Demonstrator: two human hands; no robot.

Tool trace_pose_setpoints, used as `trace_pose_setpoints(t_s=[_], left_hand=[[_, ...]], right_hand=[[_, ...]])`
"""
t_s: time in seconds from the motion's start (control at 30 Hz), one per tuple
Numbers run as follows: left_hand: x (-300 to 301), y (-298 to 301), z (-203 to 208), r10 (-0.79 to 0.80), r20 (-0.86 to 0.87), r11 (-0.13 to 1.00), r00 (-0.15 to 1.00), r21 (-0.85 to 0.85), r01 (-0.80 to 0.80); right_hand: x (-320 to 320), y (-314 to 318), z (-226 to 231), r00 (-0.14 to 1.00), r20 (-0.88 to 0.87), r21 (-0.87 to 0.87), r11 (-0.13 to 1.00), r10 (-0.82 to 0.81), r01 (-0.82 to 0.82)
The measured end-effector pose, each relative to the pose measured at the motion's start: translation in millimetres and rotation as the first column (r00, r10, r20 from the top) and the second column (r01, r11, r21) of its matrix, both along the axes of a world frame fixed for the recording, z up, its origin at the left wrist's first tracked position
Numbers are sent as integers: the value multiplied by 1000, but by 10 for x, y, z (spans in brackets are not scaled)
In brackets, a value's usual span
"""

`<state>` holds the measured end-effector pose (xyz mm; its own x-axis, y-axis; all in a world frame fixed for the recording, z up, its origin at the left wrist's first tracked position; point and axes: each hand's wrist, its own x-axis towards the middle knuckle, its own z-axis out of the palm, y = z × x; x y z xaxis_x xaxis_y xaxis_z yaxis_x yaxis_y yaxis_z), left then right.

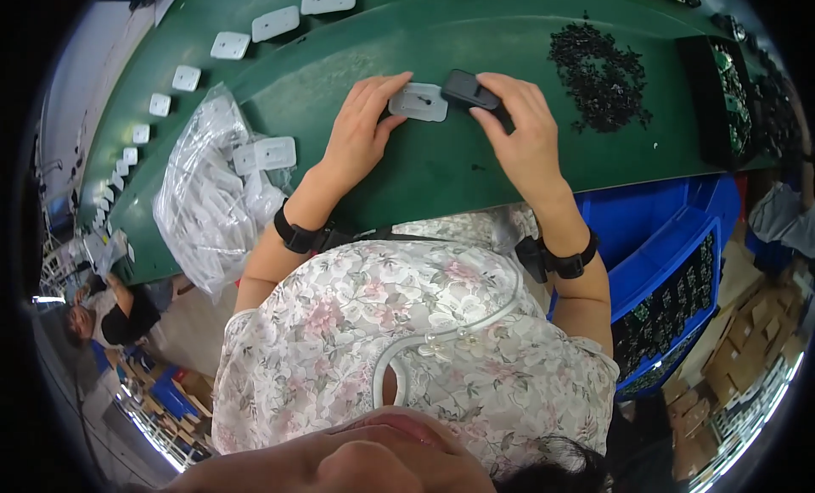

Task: The person picks up a white plastic base, inserts a small black component into it, and presses a black cover onto the assembly. They then place the completed unit onto the green workbench and retrieve a circuit board from a blue bin.

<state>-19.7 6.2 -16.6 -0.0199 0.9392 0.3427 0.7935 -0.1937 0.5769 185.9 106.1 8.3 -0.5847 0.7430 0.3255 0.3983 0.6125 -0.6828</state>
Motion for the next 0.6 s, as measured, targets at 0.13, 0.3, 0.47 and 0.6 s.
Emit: trace_pose_setpoints(t_s=[0.13,0.3,0.47,0.6], left_hand=[[-30,-119,-41,113,251,993,961,-11,-114],[-87,-180,-33,121,281,992,952,-4,-125],[-113,-192,-25,44,101,999,994,-11,-43],[-62,-227,-52,50,15,999,999,-2,-50]], right_hand=[[-256,-131,28,990,-56,18,991,133,-132],[-427,-152,-42,978,-9,32,978,209,-208],[-444,-152,-44,971,74,105,966,229,-236],[-441,-157,-66,965,118,148,957,234,-250]])
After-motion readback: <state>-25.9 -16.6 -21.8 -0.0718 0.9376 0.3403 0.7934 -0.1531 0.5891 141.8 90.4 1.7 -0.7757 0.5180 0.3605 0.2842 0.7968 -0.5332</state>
